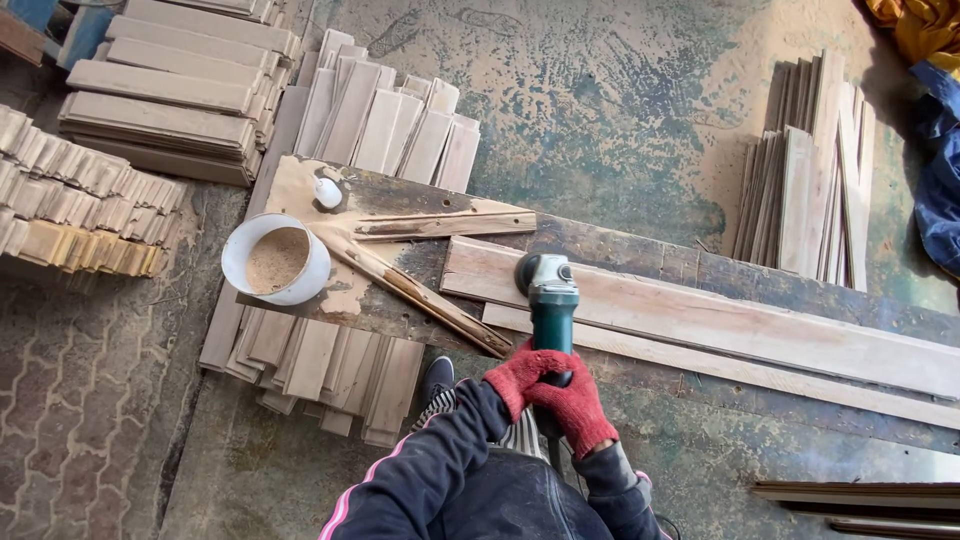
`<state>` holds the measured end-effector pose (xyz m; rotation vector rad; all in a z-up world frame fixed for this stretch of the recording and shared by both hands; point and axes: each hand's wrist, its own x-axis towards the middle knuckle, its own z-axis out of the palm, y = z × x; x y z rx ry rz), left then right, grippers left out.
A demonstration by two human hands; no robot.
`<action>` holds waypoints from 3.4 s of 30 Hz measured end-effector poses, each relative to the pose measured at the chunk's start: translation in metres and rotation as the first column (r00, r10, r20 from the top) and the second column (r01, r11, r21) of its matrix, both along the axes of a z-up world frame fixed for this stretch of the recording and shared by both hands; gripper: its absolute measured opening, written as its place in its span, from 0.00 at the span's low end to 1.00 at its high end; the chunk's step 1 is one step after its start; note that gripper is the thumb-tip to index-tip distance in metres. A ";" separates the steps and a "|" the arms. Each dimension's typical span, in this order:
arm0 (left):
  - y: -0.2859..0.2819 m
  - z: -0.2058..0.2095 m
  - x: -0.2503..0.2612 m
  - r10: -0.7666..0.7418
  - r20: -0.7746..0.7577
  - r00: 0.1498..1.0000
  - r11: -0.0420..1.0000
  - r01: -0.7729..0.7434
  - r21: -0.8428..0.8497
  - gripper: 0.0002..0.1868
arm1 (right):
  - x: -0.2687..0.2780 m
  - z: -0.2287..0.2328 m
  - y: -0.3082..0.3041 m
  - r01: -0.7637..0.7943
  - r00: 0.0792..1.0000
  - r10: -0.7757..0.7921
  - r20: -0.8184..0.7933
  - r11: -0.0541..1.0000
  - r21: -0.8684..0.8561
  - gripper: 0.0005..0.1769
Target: Sand a long wooden plank using an electric angle grinder with a sanding disc.
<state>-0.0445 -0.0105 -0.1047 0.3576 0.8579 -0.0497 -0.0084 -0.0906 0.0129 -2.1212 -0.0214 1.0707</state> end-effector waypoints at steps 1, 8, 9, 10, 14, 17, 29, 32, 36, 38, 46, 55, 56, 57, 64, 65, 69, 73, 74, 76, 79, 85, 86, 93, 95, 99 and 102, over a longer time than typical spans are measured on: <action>0.006 0.008 -0.010 0.007 -0.003 1.000 1.000 -0.007 0.001 0.33 | -0.008 0.013 0.011 -0.007 1.000 0.007 -0.003 1.000 0.001 0.33; 0.009 0.001 -0.018 -0.011 -0.035 0.999 1.000 0.011 0.014 0.32 | -0.020 0.029 0.013 0.026 0.999 -0.025 -0.026 1.000 0.016 0.34; 0.003 -0.008 -0.011 -0.036 -0.019 0.999 0.999 0.036 -0.001 0.30 | -0.017 0.022 0.005 0.069 0.997 -0.069 -0.025 0.997 0.022 0.32; 0.002 0.011 -0.010 -0.040 -0.016 0.999 0.999 0.040 -0.005 0.30 | -0.012 0.018 -0.005 0.074 0.997 -0.073 -0.022 0.997 0.018 0.32; -0.001 0.050 -0.004 -0.199 0.147 0.969 0.977 0.185 0.102 0.28 | -0.003 0.004 -0.031 0.232 0.970 -0.208 -0.128 0.947 0.223 0.35; 0.002 0.045 -0.014 -0.184 0.142 0.973 0.981 0.172 0.091 0.28 | -0.009 0.005 -0.025 0.224 0.972 -0.196 -0.132 0.941 0.252 0.33; 0.053 0.067 -0.095 0.043 0.108 0.993 0.981 -0.062 0.182 0.20 | -0.034 0.016 0.040 -0.229 0.953 0.282 -0.108 0.909 0.349 0.35; 0.055 0.082 -0.088 0.040 0.075 0.996 0.987 -0.051 0.153 0.23 | -0.030 0.008 0.033 -0.217 0.961 0.263 -0.090 0.912 0.350 0.36; 0.044 0.080 -0.061 -0.011 0.218 0.976 0.996 -0.010 0.093 0.22 | -0.023 0.020 0.018 -0.105 0.989 0.123 -0.082 0.973 0.204 0.44; 0.033 0.078 -0.043 -0.068 0.203 0.977 0.993 0.045 0.112 0.21 | -0.016 0.022 0.006 0.013 0.993 0.013 -0.120 0.977 0.212 0.42; 0.010 0.083 0.018 -0.389 0.112 0.914 0.915 0.370 0.159 0.24 | 0.011 -0.003 -0.041 0.312 0.949 -0.297 -0.104 0.930 0.194 0.26; 0.051 0.070 -0.026 -0.143 0.165 0.976 0.984 0.123 0.126 0.25 | -0.008 0.021 0.023 0.130 0.987 -0.108 -0.119 0.970 0.204 0.38; 0.057 0.066 -0.030 -0.120 0.166 0.979 0.987 0.101 0.122 0.23 | -0.011 0.021 0.030 0.097 0.989 -0.067 -0.129 0.965 0.244 0.37; 0.063 0.061 -0.035 -0.093 0.168 0.981 0.990 0.074 0.118 0.21 | -0.014 0.022 0.038 0.060 0.990 -0.022 -0.136 0.957 0.285 0.36; 0.094 0.025 -0.051 0.146 -0.023 0.989 0.989 -0.145 0.011 0.35 | -0.040 0.033 0.087 -0.159 0.987 0.156 0.035 0.980 0.120 0.28; 0.097 0.033 -0.056 0.140 -0.044 0.989 0.990 -0.140 -0.010 0.33 | -0.042 0.033 0.089 -0.179 0.984 0.178 0.022 0.979 0.102 0.28; 0.102 0.038 -0.061 0.163 -0.063 0.985 0.986 -0.166 -0.037 0.32 | -0.049 0.057 0.104 -0.210 0.978 0.210 0.010 0.975 0.065 0.31; 0.094 0.005 -0.049 0.112 -0.046 0.993 0.993 -0.113 -0.021 0.32 | -0.043 0.046 0.096 -0.191 0.981 0.191 0.006 0.979 0.065 0.30; 0.092 0.008 -0.048 0.140 -0.040 0.989 0.989 -0.142 -0.048 0.32 | -0.043 0.047 0.093 -0.158 0.987 0.158 0.004 0.986 0.056 0.31; 0.084 0.003 -0.039 0.181 -0.034 0.983 0.980 -0.183 -0.079 0.32 | -0.041 0.048 0.089 -0.138 0.990 0.138 0.002 0.990 0.042 0.31; 0.074 -0.008 -0.029 0.110 -0.001 0.994 0.992 -0.110 -0.058 0.32 | -0.039 0.045 0.084 -0.082 0.997 0.081 0.015 0.995 0.052 0.31; 0.081 0.013 -0.042 0.116 -0.036 0.993 0.988 -0.119 -0.094 0.30 | -0.041 0.049 0.088 -0.117 0.993 0.117 0.002 0.992 0.040 0.29; 0.082 0.013 -0.045 0.143 -0.075 0.987 0.984 -0.149 -0.096 0.28 | -0.040 0.046 0.088 -0.133 0.991 0.134 -0.009 0.990 0.037 0.32; 0.063 0.000 -0.038 0.136 -0.109 0.985 0.989 -0.141 -0.037 0.32 | -0.024 0.018 0.058 -0.145 0.989 0.146 -0.031 0.989 0.043 0.38; 0.051 0.024 -0.023 0.077 -0.083 0.994 0.997 -0.079 -0.017 0.33 | -0.014 0.022 0.045 -0.108 0.994 0.109 -0.020 0.993 0.046 0.36; 0.016 -0.001 0.018 -0.015 0.001 1.000 1.000 0.015 -0.003 0.31 | 0.003 0.029 0.014 0.024 1.000 -0.023 -0.009 0.999 0.045 0.35; -0.011 0.007 0.046 -0.104 -0.011 0.994 0.993 0.105 0.047 0.32 | 0.022 0.014 -0.019 0.137 0.990 -0.138 0.013 0.990 0.044 0.37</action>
